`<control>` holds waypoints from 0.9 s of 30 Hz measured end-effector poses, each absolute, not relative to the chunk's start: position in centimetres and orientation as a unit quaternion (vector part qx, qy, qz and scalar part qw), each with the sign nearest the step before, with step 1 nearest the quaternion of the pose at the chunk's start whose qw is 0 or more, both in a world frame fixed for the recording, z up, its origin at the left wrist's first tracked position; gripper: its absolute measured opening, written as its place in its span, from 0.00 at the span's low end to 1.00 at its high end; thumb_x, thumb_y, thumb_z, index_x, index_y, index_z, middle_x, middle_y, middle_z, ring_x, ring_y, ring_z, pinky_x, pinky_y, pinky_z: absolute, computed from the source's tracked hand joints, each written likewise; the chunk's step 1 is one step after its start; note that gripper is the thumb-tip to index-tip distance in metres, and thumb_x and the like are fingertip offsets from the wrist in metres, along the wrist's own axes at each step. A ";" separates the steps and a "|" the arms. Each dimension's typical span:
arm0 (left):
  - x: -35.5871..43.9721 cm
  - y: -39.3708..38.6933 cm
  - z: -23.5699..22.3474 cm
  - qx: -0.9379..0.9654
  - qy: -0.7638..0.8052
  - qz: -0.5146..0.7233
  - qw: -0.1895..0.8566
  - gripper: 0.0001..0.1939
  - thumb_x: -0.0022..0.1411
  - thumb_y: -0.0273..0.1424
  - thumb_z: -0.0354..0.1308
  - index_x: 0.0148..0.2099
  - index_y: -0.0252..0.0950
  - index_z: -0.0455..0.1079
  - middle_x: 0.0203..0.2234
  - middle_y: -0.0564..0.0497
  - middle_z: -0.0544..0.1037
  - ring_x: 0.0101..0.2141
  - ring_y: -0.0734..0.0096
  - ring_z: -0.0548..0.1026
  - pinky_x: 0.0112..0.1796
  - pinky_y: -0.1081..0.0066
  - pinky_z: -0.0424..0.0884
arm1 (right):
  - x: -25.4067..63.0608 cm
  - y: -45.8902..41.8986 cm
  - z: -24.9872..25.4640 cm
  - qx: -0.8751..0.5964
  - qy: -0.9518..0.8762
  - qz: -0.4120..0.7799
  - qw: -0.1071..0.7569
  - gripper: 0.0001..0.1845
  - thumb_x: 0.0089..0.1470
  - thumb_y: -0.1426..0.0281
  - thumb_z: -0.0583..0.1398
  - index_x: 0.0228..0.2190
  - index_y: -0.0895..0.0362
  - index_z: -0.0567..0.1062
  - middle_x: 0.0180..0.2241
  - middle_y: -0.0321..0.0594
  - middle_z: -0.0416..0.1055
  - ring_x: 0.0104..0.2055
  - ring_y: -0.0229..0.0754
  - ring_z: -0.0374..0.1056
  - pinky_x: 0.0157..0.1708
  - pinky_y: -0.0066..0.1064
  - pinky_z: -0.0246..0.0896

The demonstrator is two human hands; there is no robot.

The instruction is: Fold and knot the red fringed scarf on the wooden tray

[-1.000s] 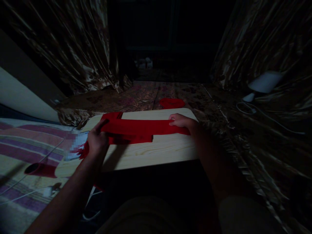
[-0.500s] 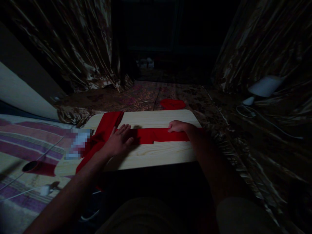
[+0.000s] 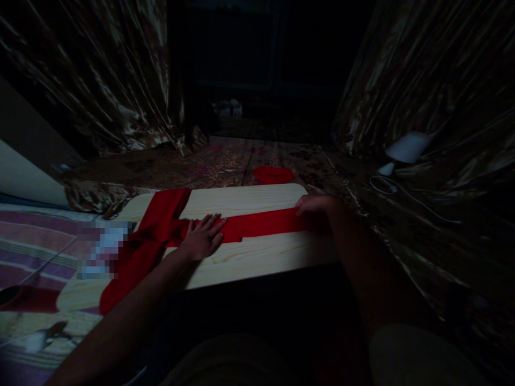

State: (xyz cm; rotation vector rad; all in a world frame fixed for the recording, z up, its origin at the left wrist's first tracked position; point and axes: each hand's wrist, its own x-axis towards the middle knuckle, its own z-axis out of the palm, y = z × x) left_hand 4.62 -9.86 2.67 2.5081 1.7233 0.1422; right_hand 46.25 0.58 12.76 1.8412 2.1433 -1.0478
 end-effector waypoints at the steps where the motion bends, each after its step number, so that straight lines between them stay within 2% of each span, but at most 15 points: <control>1: 4.6 -9.9 2.7 0.822 0.565 0.050 0.047 0.31 0.73 0.46 0.36 0.74 0.49 0.48 0.73 0.49 0.48 0.70 0.45 0.47 0.61 0.29 0.44 | 45.9 0.6 13.7 0.605 0.700 -0.377 0.042 0.12 0.44 0.62 0.69 0.28 0.58 0.79 0.29 0.41 0.77 0.29 0.43 0.70 0.30 0.32 0.65; 6: 4.6 -9.6 2.5 0.814 0.571 0.072 0.072 0.30 0.72 0.46 0.40 0.73 0.50 0.52 0.72 0.48 0.50 0.70 0.45 0.47 0.61 0.29 0.41 | 41.4 0.8 17.5 0.508 0.676 -0.526 -0.091 0.13 0.43 0.65 0.69 0.31 0.60 0.80 0.33 0.42 0.80 0.33 0.42 0.74 0.38 0.31 0.68; 8: 4.6 -9.4 2.7 0.807 0.573 0.094 0.108 0.29 0.71 0.45 0.44 0.72 0.49 0.56 0.72 0.47 0.52 0.70 0.44 0.48 0.61 0.27 0.38 | 38.6 0.7 18.1 0.454 0.667 -0.580 -0.111 0.13 0.43 0.66 0.69 0.33 0.60 0.80 0.33 0.42 0.80 0.35 0.42 0.75 0.40 0.31 0.68; 10: 4.8 -9.2 3.3 0.786 0.579 0.154 0.153 0.28 0.69 0.44 0.49 0.69 0.47 0.61 0.69 0.44 0.59 0.69 0.44 0.52 0.61 0.28 0.38 | 35.6 0.5 17.9 0.417 0.673 -0.599 -0.117 0.11 0.43 0.68 0.69 0.31 0.60 0.80 0.32 0.40 0.80 0.33 0.40 0.74 0.37 0.30 0.67; 11: 5.0 -9.2 3.8 0.768 0.581 0.203 0.176 0.28 0.68 0.43 0.52 0.67 0.44 0.63 0.66 0.42 0.65 0.67 0.45 0.57 0.62 0.31 0.41 | 34.1 0.5 17.6 0.410 0.682 -0.593 -0.121 0.09 0.42 0.69 0.69 0.28 0.60 0.79 0.29 0.38 0.79 0.29 0.38 0.73 0.34 0.28 0.66; 13: 5.6 -9.6 4.9 0.731 0.564 0.315 0.220 0.29 0.65 0.41 0.56 0.66 0.40 0.64 0.58 0.40 0.73 0.60 0.52 0.68 0.62 0.42 0.55 | 31.2 0.4 16.6 0.396 0.705 -0.578 -0.107 0.06 0.42 0.70 0.68 0.25 0.60 0.78 0.23 0.34 0.76 0.24 0.36 0.68 0.27 0.26 0.62; 15: 6.4 -10.3 6.2 0.720 0.516 0.392 0.247 0.36 0.61 0.42 0.62 0.68 0.37 0.58 0.52 0.41 0.75 0.52 0.59 0.74 0.55 0.55 0.68 | 28.7 0.4 15.3 0.386 0.715 -0.575 -0.099 0.04 0.42 0.72 0.67 0.24 0.60 0.77 0.21 0.32 0.74 0.22 0.35 0.67 0.26 0.25 0.61; 17: 7.3 -11.2 7.3 0.748 0.480 0.400 0.226 0.47 0.54 0.43 0.68 0.70 0.37 0.53 0.48 0.43 0.74 0.47 0.60 0.75 0.49 0.60 0.72 | 26.8 0.3 14.0 0.384 0.695 -0.600 -0.097 0.02 0.42 0.74 0.64 0.24 0.59 0.77 0.21 0.33 0.75 0.23 0.37 0.69 0.27 0.26 0.63; 18: 7.8 -11.6 7.7 0.764 0.479 0.385 0.195 0.49 0.53 0.44 0.69 0.71 0.38 0.52 0.48 0.44 0.74 0.46 0.59 0.75 0.47 0.60 0.73 | 26.1 0.3 13.4 0.374 0.683 -0.619 -0.101 0.02 0.43 0.74 0.63 0.25 0.59 0.77 0.22 0.34 0.76 0.24 0.38 0.70 0.28 0.27 0.64; 22: 9.2 -12.5 8.1 0.769 0.543 0.329 0.075 0.42 0.61 0.39 0.62 0.72 0.39 0.51 0.48 0.41 0.73 0.45 0.54 0.75 0.44 0.59 0.73 | 24.9 -0.1 11.9 0.361 0.621 -0.680 -0.149 0.06 0.42 0.77 0.62 0.27 0.58 0.76 0.26 0.35 0.78 0.28 0.42 0.74 0.32 0.29 0.69; 27: 9.7 -12.0 7.4 0.761 0.573 0.303 0.023 0.39 0.64 0.36 0.57 0.73 0.37 0.49 0.48 0.40 0.76 0.44 0.54 0.77 0.41 0.62 0.73 | 25.7 -1.1 11.9 0.348 0.563 -0.722 -0.201 0.06 0.46 0.76 0.64 0.31 0.59 0.76 0.27 0.37 0.78 0.30 0.41 0.75 0.36 0.30 0.71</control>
